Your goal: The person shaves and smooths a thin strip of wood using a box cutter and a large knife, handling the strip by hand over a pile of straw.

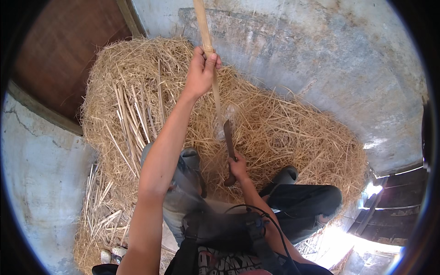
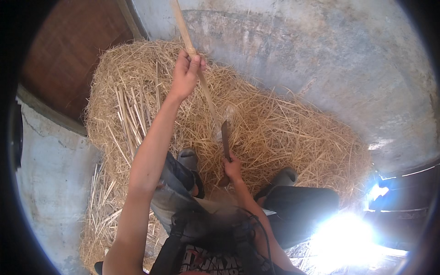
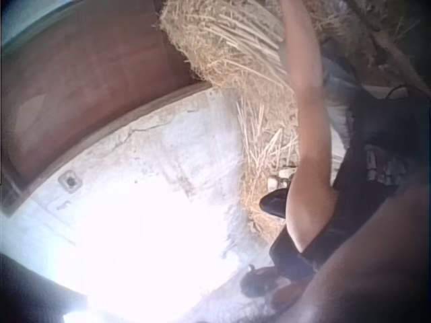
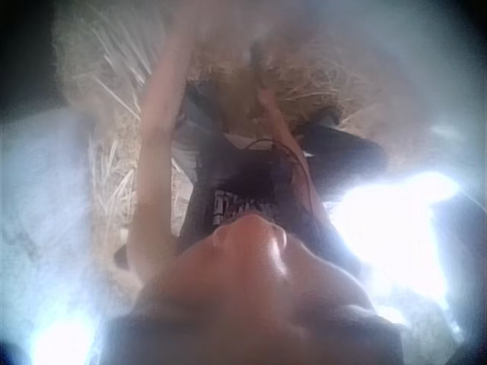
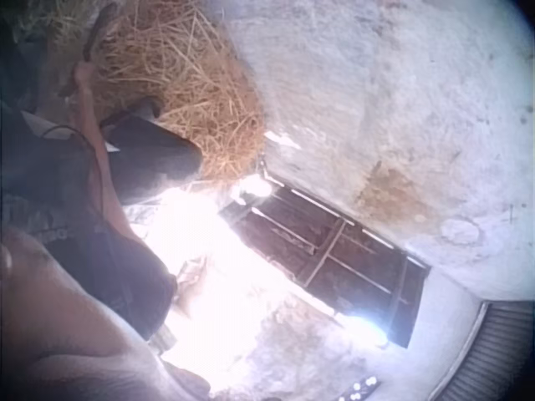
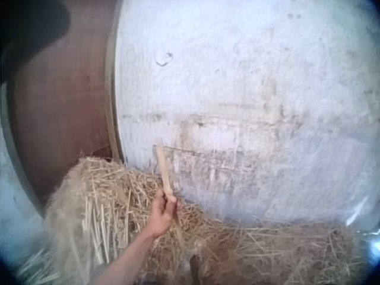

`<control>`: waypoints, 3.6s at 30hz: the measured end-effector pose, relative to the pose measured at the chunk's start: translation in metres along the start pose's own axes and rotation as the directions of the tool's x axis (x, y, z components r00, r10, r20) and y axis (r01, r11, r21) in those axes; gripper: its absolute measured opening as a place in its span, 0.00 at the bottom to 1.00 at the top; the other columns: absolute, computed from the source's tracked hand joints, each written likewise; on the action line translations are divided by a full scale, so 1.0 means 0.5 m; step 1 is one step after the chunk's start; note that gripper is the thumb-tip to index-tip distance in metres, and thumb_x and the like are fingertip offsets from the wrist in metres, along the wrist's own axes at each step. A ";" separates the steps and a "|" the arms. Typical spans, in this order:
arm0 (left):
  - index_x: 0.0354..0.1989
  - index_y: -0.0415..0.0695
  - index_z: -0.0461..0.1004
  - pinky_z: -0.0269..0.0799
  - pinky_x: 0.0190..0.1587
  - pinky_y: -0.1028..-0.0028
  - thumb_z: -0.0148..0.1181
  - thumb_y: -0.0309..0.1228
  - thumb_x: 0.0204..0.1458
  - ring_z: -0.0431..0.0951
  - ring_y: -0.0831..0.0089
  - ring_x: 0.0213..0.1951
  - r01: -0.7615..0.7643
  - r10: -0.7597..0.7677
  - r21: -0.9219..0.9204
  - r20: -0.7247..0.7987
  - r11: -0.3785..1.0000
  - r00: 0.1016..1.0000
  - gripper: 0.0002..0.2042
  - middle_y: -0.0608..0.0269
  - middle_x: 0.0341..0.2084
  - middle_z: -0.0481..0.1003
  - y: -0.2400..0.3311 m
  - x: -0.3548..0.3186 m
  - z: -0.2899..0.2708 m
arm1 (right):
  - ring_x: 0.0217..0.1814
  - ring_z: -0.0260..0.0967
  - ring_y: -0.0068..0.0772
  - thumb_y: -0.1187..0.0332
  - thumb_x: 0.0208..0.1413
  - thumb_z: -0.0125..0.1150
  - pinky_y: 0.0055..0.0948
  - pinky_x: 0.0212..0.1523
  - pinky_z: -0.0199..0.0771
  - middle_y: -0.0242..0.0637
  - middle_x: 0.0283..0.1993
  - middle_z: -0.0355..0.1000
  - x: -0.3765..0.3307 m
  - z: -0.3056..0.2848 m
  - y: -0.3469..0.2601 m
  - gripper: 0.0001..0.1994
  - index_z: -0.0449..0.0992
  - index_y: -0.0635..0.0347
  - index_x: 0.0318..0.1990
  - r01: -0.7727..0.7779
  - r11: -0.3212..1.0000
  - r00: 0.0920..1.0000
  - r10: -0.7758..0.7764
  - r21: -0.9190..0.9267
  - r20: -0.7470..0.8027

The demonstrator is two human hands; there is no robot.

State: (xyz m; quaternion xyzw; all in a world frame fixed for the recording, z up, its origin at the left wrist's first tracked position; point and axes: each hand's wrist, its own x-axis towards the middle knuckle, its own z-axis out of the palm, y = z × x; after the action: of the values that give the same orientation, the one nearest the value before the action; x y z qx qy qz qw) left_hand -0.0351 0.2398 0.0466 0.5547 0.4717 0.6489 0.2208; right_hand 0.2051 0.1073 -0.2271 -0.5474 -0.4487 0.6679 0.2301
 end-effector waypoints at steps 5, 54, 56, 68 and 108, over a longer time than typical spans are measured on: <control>0.46 0.42 0.63 0.73 0.41 0.74 0.50 0.32 0.69 0.74 0.78 0.35 0.017 -0.017 0.001 -0.027 1.000 0.999 0.07 0.66 0.31 0.74 -0.007 0.005 0.001 | 0.22 0.69 0.27 0.73 0.63 0.57 0.33 0.23 0.72 0.34 0.28 0.71 0.002 0.003 -0.014 0.28 0.65 0.50 0.72 0.035 0.998 0.999 -0.036 -0.048 -0.011; 0.46 0.41 0.66 0.75 0.41 0.72 0.55 0.29 0.66 0.79 0.77 0.36 0.039 -0.035 0.128 -0.034 0.991 0.999 0.07 0.64 0.31 0.78 -0.059 0.000 -0.051 | 0.29 0.71 0.34 0.68 0.65 0.57 0.34 0.35 0.72 0.43 0.30 0.74 -0.011 0.039 0.047 0.29 0.61 0.58 0.73 0.297 0.843 0.901 -0.403 -0.448 -0.162; 0.46 0.41 0.66 0.75 0.41 0.72 0.55 0.29 0.66 0.79 0.76 0.36 0.050 -0.046 0.196 -0.023 0.979 0.999 0.07 0.62 0.32 0.79 -0.051 -0.007 -0.057 | 0.28 0.69 0.33 0.68 0.66 0.57 0.34 0.34 0.71 0.41 0.29 0.71 -0.021 0.036 -0.001 0.30 0.58 0.57 0.74 0.344 0.840 0.877 -0.447 -0.420 -0.177; 0.41 0.45 0.64 0.67 0.34 0.73 0.42 0.39 0.72 0.67 0.77 0.28 0.072 -0.046 0.115 -0.213 0.991 0.976 0.12 0.66 0.29 0.72 -0.045 -0.008 -0.002 | 0.24 0.58 0.22 0.70 0.67 0.55 0.27 0.27 0.64 0.30 0.24 0.62 -0.041 0.047 -0.011 0.30 0.56 0.61 0.75 0.426 0.867 0.854 -0.480 -0.260 -0.201; 0.15 0.52 0.51 0.43 0.17 0.75 0.23 0.68 0.64 0.49 0.78 0.14 0.263 -0.407 -0.393 -0.349 0.881 0.844 0.35 0.74 0.11 0.50 -0.016 -0.024 -0.059 | 0.42 0.75 0.60 0.70 0.65 0.48 0.52 0.45 0.74 0.56 0.39 0.77 -0.010 0.010 0.129 0.28 0.58 0.60 0.73 0.098 0.608 0.994 -0.093 -0.788 0.052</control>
State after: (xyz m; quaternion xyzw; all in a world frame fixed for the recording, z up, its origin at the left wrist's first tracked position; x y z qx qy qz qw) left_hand -0.0609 0.2227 0.0354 0.2640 0.4836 0.7729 0.3148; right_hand 0.2137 0.0702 -0.2793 -0.5660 -0.7257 0.3912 0.0001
